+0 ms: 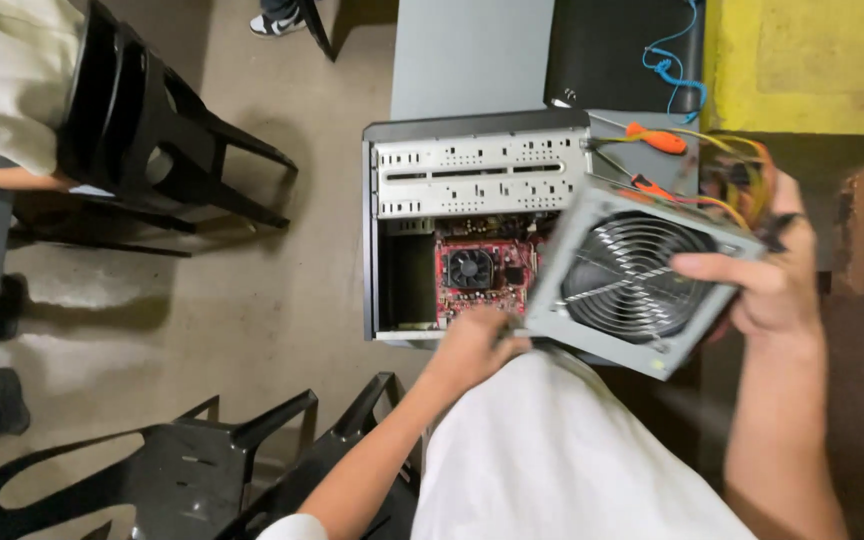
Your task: Cleaning a power supply unit and its cables with a brush before installing it into a desktop computer case.
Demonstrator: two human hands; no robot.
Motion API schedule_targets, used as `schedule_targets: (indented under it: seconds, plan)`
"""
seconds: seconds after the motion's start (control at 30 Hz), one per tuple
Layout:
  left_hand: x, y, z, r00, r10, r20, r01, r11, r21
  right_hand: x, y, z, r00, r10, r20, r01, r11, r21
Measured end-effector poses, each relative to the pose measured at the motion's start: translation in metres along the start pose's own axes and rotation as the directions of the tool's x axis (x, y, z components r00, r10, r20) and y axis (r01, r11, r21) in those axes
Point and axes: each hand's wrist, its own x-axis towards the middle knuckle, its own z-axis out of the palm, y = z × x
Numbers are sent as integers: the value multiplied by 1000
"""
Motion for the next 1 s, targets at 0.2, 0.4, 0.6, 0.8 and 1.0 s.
schedule_targets:
  seconds: [0.2,0.4,0.6,0.8,1.0]
  plan:
    - [24,58,-76,968,-234,-93,85,651,-754,4,-21,72,992,37,119,-34,999,-29]
    - [48,58,-89,890,-456,24,287,517,-806,7,-17,89,985,139,105,-126,985,-122]
    - [54,82,-104,652,-681,332,492,48,-869,30,41,57,932,257,-256,-206,956,211]
    - [56,61,-76,416,-733,538,509,-304,-806,18,12,12,975,46,-219,22,953,301]
    - [51,61,-51,578,-536,615,459,-410,-788,20,-75,69,968,-247,-49,251,928,274]
